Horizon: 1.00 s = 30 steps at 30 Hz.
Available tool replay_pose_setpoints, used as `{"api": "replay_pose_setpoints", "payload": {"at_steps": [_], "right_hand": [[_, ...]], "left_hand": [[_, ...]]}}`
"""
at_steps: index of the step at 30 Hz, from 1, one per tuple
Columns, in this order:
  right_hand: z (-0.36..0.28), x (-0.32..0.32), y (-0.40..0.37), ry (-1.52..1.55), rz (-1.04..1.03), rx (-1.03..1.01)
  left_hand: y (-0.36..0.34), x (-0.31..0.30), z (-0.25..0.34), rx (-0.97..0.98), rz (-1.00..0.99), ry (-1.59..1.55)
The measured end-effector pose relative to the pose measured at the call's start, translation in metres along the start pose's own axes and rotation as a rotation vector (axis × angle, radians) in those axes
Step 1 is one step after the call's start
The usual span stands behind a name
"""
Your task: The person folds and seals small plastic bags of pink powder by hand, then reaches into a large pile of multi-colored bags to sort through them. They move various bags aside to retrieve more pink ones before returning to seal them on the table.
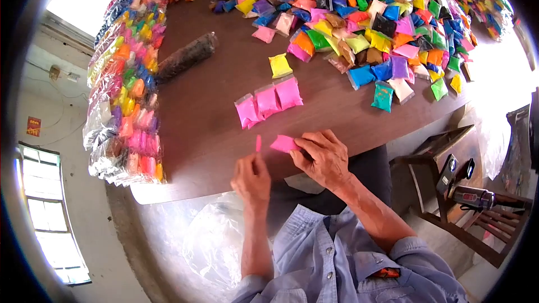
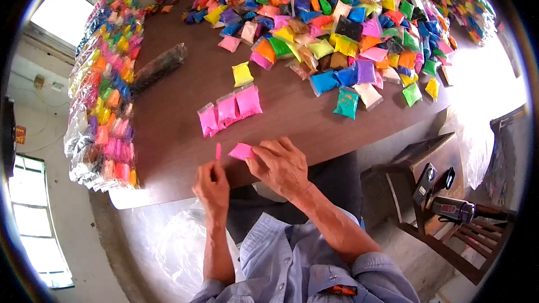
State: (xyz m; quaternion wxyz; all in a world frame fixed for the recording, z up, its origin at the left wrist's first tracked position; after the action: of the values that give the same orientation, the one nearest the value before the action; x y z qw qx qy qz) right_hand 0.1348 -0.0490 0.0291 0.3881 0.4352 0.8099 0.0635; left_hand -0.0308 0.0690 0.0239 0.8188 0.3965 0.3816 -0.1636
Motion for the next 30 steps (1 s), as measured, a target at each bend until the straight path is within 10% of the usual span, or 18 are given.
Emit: {"api": "replay_pose_setpoints", "payload": {"at_steps": [9,30], "right_hand": [[-0.003,-0.003,-0.001,0.013,-0.052,-0.072],[-0.038,0.028,0.004,-0.146,-0.187,-0.157]], "left_hand": [[0.009,-0.038,-0.099,-0.225,0.209,-0.012],[0.008,-0.039,-0.098,-0.228,0.269,-0.069]]}}
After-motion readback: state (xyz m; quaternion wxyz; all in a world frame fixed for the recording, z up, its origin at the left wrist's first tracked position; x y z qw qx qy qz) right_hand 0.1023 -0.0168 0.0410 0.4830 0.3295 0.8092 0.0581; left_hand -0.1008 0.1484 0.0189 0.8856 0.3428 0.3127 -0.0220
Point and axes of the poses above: each hand's wrist, its own y-axis towards the middle knuckle, its own x-axis out of the palm, z = x × y, the point moved 6 cm from there along y, towards the middle knuckle, and after that the axes turned 11 degrees about x, right-handed, at the moved point
